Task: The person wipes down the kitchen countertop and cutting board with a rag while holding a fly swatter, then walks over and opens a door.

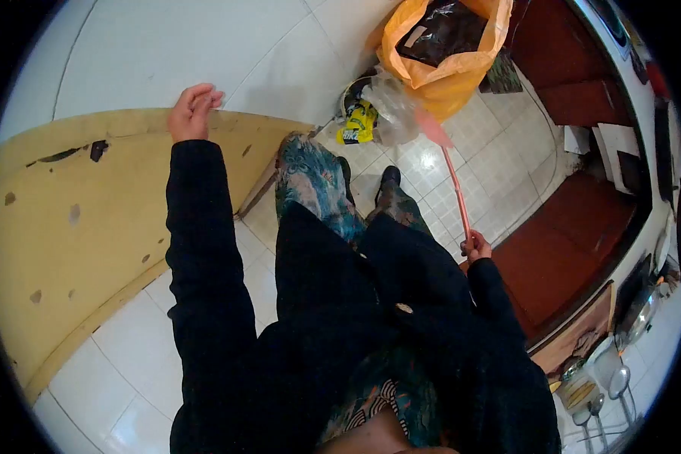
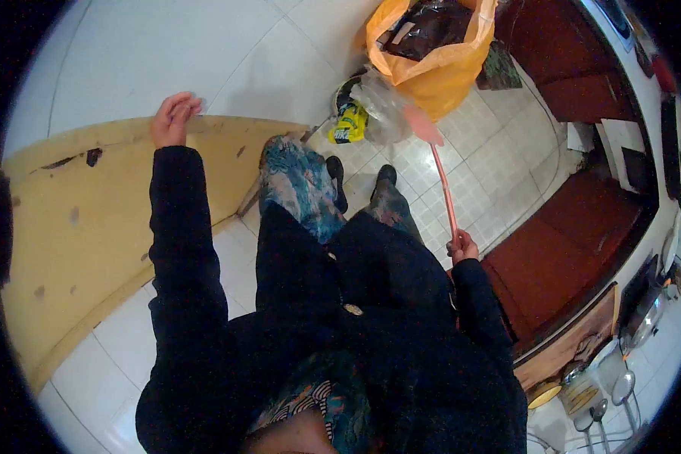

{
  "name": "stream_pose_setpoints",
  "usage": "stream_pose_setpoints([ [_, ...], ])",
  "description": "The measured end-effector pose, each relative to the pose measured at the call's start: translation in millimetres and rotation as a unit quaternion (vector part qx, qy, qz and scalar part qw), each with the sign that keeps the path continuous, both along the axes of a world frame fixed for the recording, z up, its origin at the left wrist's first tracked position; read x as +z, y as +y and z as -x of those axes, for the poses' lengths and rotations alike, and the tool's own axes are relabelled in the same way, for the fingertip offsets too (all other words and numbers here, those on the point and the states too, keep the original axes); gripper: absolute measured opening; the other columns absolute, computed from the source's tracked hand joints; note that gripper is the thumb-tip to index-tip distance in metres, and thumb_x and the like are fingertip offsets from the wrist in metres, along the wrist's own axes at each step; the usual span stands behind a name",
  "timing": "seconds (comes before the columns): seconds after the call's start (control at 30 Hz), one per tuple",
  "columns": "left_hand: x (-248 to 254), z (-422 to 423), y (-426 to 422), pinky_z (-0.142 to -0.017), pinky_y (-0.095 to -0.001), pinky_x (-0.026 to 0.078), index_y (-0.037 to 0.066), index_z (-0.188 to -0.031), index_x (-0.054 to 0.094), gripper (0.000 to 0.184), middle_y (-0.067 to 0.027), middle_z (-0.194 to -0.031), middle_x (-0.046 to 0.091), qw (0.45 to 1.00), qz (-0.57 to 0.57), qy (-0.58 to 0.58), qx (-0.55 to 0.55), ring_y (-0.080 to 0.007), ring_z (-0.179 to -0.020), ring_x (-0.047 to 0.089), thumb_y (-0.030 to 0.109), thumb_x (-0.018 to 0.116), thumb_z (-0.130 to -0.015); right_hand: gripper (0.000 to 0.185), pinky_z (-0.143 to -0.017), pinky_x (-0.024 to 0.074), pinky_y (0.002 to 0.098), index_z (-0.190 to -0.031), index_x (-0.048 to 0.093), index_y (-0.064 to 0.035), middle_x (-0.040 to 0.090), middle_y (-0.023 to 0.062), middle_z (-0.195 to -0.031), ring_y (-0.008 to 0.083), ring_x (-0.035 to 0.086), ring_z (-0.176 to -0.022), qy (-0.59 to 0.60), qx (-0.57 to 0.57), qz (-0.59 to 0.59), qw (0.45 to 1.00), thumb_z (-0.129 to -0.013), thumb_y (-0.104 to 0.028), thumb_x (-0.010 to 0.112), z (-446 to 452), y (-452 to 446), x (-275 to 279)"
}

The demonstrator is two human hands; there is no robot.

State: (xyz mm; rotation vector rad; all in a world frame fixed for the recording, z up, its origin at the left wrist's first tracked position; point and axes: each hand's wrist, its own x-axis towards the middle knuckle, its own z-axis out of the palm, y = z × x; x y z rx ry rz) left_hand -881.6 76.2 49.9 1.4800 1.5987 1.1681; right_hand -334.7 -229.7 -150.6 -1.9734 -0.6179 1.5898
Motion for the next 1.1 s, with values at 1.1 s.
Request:
stream_pose_setpoints([
  [1.1, 52, -28, 10, -0.066, -0.0241, 0.046, 0.0, -0.094, 0.057, 0.015, -0.0108, -0.081, 0.065, 0.996, -0.027, 0.044, 0.078, -0.0143, -0.074, 0.062, 0.007, 0.048, -0.085, 0.051, -0.061, 0.0462, 0.0268, -0.119, 0.043, 0.0009, 0.059, 0.008, -0.082, 0.0152, 0.056, -0.068, 0.011, 0.026, -0.052, 0.998, -0.069, 0.007, 0.057, 5, 47, 1],
])
